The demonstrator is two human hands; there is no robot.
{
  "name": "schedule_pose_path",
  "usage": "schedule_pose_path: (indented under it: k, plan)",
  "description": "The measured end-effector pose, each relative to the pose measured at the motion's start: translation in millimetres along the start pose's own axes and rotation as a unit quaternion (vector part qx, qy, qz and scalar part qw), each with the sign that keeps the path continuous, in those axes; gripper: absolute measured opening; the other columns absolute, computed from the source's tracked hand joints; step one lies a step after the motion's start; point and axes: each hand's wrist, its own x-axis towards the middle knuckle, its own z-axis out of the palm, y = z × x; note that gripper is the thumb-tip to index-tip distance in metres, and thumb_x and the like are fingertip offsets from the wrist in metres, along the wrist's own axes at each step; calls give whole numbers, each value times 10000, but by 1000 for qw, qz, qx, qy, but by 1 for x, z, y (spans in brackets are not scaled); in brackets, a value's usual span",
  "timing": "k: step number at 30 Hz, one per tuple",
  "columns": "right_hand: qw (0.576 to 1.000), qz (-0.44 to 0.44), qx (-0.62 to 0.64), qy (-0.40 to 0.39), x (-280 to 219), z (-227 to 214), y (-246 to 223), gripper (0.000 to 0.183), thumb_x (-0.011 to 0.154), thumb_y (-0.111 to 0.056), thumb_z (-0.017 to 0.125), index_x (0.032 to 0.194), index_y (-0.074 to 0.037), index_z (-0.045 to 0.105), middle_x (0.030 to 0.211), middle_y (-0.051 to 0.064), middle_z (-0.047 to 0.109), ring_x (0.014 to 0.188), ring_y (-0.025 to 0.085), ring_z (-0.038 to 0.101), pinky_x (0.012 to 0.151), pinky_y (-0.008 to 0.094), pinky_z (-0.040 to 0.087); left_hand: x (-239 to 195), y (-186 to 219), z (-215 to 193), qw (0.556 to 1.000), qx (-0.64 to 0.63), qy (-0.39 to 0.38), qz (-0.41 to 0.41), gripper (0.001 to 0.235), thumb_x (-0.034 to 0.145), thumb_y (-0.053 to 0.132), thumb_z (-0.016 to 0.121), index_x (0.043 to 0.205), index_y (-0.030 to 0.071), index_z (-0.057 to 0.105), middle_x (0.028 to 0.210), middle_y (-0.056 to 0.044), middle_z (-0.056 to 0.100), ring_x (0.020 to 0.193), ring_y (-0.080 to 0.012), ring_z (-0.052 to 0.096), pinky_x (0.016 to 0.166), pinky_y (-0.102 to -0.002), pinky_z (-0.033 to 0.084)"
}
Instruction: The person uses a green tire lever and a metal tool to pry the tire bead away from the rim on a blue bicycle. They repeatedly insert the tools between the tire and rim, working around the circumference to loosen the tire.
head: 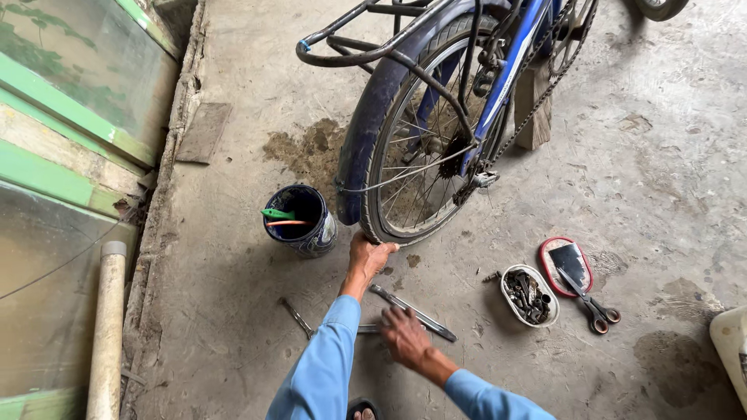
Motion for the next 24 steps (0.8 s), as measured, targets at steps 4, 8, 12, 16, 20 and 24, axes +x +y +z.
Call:
schedule_pose_path:
  k: [4, 8, 12, 16, 20, 24]
  plan:
    - [993, -41, -42, 101, -1, 30, 2, 545, 857, -168, 622, 1351, 31, 506, 1353, 282, 524, 1284, 444, 453, 1064, 622, 350, 3, 5, 0, 999, 36, -9, 21, 264, 693, 142, 851, 879, -24, 764, 869, -159, 800, 801, -265, 757, 756, -369, 573]
    - [999, 12, 33, 20, -4, 17, 13, 377, 993, -218, 515, 1296, 6, 510, 1090, 265, 658, 1018, 418, 628, 886, 544, 509, 4, 9, 0, 1000, 7, -9, -19, 285, 666, 126, 857, 898, -15, 771, 899, -137, 805, 829, -252, 766, 770, -369, 575]
    - [965, 213, 153, 3, -6, -29, 23, 337, 1126, -276, 343, 1306, -60, 529, 890, 165, 655, 687, 334, 665, 579, 477, 560, 0, 9, -2, 999, 18, -21, -20, 304, 674, 146, 862, 942, 26, 785, 951, -102, 807, 873, -230, 765, 804, -359, 595]
    - [898, 234, 191, 320, -25, -59, 38, 329, 1017, -332, 524, 1223, -121, 670, 969, 145, 675, 674, 293, 663, 606, 448, 535, -4, 20, -5, 999, -19, -22, -17, 299, 679, 126, 849, 953, 23, 784, 953, -116, 818, 874, -247, 772, 804, -379, 605]
    - [856, 278, 187, 394, -34, -53, 40, 290, 1011, -284, 569, 1225, -152, 714, 839, 137, 680, 720, 285, 656, 661, 436, 510, -3, 38, -8, 999, 9, -11, -43, 322, 683, 143, 880, 964, 28, 771, 978, -102, 798, 902, -229, 755, 829, -365, 582]
    - [793, 248, 288, 476, -32, -31, 33, 250, 1021, -210, 606, 1212, -91, 714, 821, 148, 679, 684, 244, 636, 655, 372, 516, -13, 36, -11, 999, -20, -18, -34, 297, 711, 200, 887, 912, 11, 775, 925, -122, 804, 855, -262, 758, 781, -389, 581]
